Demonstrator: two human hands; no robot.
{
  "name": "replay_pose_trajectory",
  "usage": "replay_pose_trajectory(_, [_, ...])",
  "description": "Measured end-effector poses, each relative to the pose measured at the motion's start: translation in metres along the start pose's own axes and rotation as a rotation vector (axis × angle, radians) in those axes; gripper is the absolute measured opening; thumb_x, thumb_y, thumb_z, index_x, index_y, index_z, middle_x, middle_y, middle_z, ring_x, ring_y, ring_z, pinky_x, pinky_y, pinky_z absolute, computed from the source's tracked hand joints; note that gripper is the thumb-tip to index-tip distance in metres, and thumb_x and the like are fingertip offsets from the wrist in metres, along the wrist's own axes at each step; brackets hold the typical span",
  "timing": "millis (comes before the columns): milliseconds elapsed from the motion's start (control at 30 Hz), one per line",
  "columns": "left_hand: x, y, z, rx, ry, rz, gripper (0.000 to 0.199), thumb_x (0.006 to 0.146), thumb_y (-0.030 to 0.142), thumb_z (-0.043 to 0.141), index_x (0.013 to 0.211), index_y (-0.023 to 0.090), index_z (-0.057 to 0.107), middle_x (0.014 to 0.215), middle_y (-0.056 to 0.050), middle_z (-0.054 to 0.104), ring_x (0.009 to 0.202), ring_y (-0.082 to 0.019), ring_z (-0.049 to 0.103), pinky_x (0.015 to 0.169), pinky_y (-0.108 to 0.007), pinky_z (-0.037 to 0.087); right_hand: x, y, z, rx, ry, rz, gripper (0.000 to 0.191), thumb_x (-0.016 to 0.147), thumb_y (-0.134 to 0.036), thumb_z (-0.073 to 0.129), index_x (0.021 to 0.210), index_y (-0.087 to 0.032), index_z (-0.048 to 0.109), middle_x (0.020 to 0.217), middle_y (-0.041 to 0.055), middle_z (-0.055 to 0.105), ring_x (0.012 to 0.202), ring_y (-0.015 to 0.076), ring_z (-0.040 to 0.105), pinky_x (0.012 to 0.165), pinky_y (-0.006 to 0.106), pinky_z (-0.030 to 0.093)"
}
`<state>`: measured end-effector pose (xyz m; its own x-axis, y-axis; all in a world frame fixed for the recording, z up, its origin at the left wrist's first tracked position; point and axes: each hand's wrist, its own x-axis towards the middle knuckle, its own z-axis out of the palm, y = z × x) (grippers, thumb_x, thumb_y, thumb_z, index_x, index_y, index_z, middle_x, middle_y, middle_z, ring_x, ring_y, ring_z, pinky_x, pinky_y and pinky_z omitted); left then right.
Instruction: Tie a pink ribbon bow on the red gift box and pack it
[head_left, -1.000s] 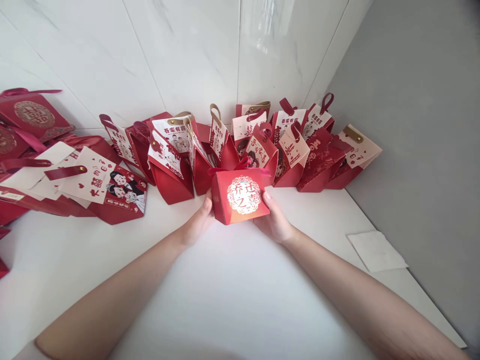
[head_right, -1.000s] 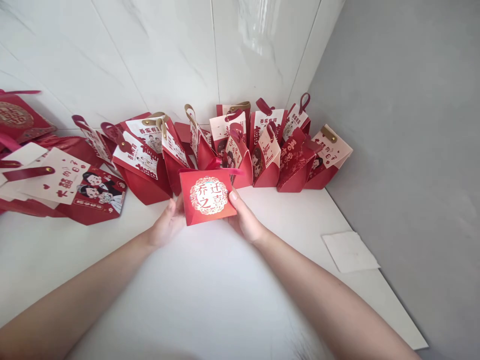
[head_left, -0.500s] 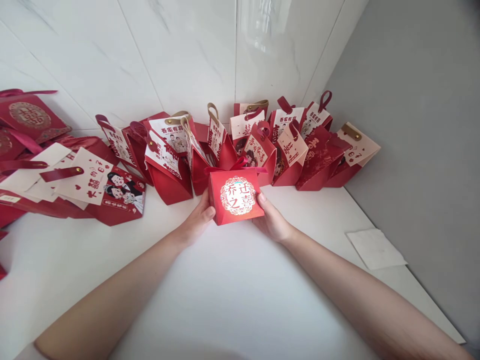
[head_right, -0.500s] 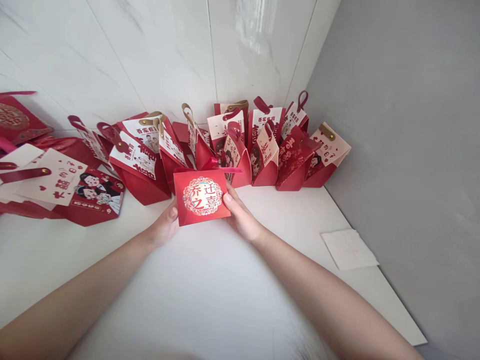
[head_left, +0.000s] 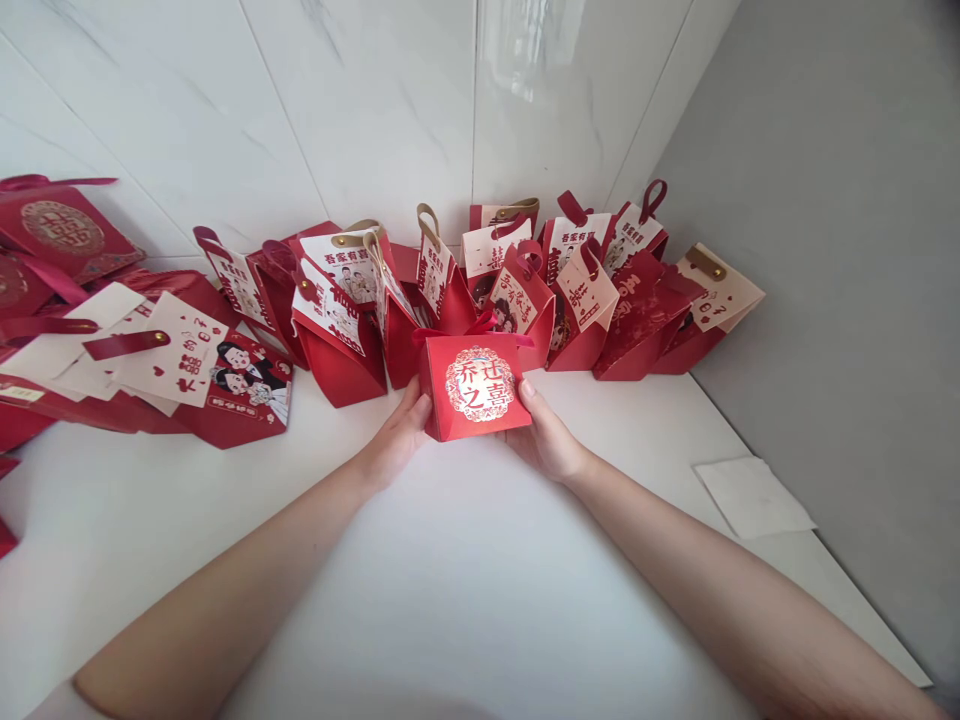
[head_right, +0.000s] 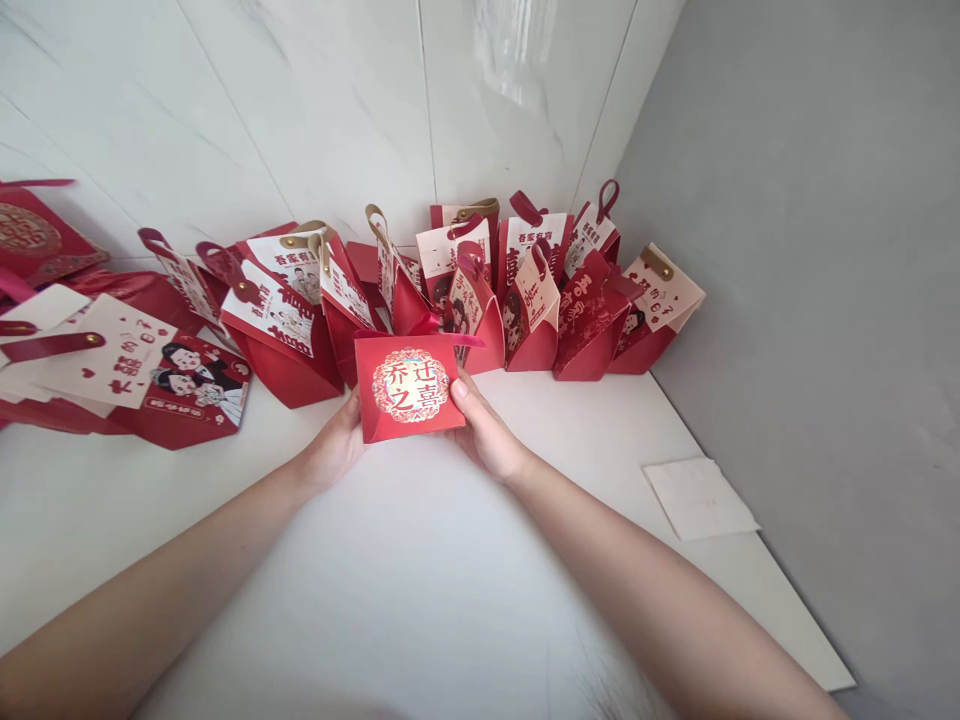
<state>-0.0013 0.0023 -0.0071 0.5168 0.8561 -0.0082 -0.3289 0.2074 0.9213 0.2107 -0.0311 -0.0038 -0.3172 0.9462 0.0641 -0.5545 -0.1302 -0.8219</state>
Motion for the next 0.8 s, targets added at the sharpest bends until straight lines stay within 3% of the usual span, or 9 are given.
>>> replay_pose_trajectory(233, [-0.001, 0.004, 0.013, 0.003, 0.088, 0.047, 0.073, 0.093, 0.061, 0.063, 0.156, 0.033, 0.038, 0.155, -0.010, 0.054, 0.146, -0.035, 0.048, 0.120, -0.056, 0.040, -0.001, -0.002, 0.002, -0.006, 0.045, 0.019, 0.064, 0.097, -0.070, 0.056, 0.148, -0.031, 0.051, 0.142, 0.0073, 0.064, 0.129, 0.0311, 0.061, 0.103, 0.049, 0.057])
replay_pose_trajectory(367, [-0.004, 0.010, 0.013, 0.027, -0.025, 0.051, 0.097, 0.081, 0.073, 0.069, 0.161, 0.034, 0.031, 0.163, -0.011, 0.044, 0.154, -0.038, 0.036, 0.126, -0.056, 0.031, -0.002, -0.002, 0.005, -0.013, 0.039, -0.028, 0.070, 0.094, -0.063, 0.066, 0.153, -0.034, 0.043, 0.151, 0.0061, 0.057, 0.135, 0.0310, 0.057, 0.109, 0.051, 0.053])
replay_pose_trajectory(467, [-0.005, 0.016, 0.015, 0.107, -0.053, 0.046, 0.106, 0.075, 0.068, 0.078, 0.162, 0.031, 0.030, 0.166, -0.011, 0.040, 0.158, -0.039, 0.026, 0.129, -0.055, 0.024, -0.002, -0.002, 0.004, -0.016, 0.032, -0.036, 0.074, 0.093, -0.062, 0.068, 0.155, -0.034, 0.040, 0.155, 0.0063, 0.053, 0.139, 0.0314, 0.054, 0.111, 0.053, 0.050])
replay_pose_trajectory(633, [-0.005, 0.015, 0.017, 0.030, 0.012, 0.038, 0.085, 0.081, 0.051, 0.077, 0.156, 0.030, 0.043, 0.160, -0.008, 0.049, 0.153, -0.040, 0.035, 0.126, -0.056, 0.030, -0.002, -0.005, 0.004, -0.005, 0.019, -0.030, 0.074, 0.096, -0.059, 0.066, 0.159, -0.035, 0.035, 0.154, 0.0062, 0.054, 0.140, 0.0302, 0.054, 0.113, 0.053, 0.048])
replay_pose_trajectory(800, [-0.004, 0.014, 0.017, -0.209, 0.023, -0.001, 0.068, 0.087, 0.059, 0.057, 0.143, 0.019, 0.059, 0.143, -0.012, 0.065, 0.139, -0.042, 0.053, 0.115, -0.059, 0.043, -0.004, -0.006, 0.006, -0.057, 0.023, -0.009, 0.086, 0.095, -0.050, 0.071, 0.163, -0.045, 0.020, 0.153, 0.0027, 0.055, 0.132, 0.0275, 0.061, 0.109, 0.051, 0.052])
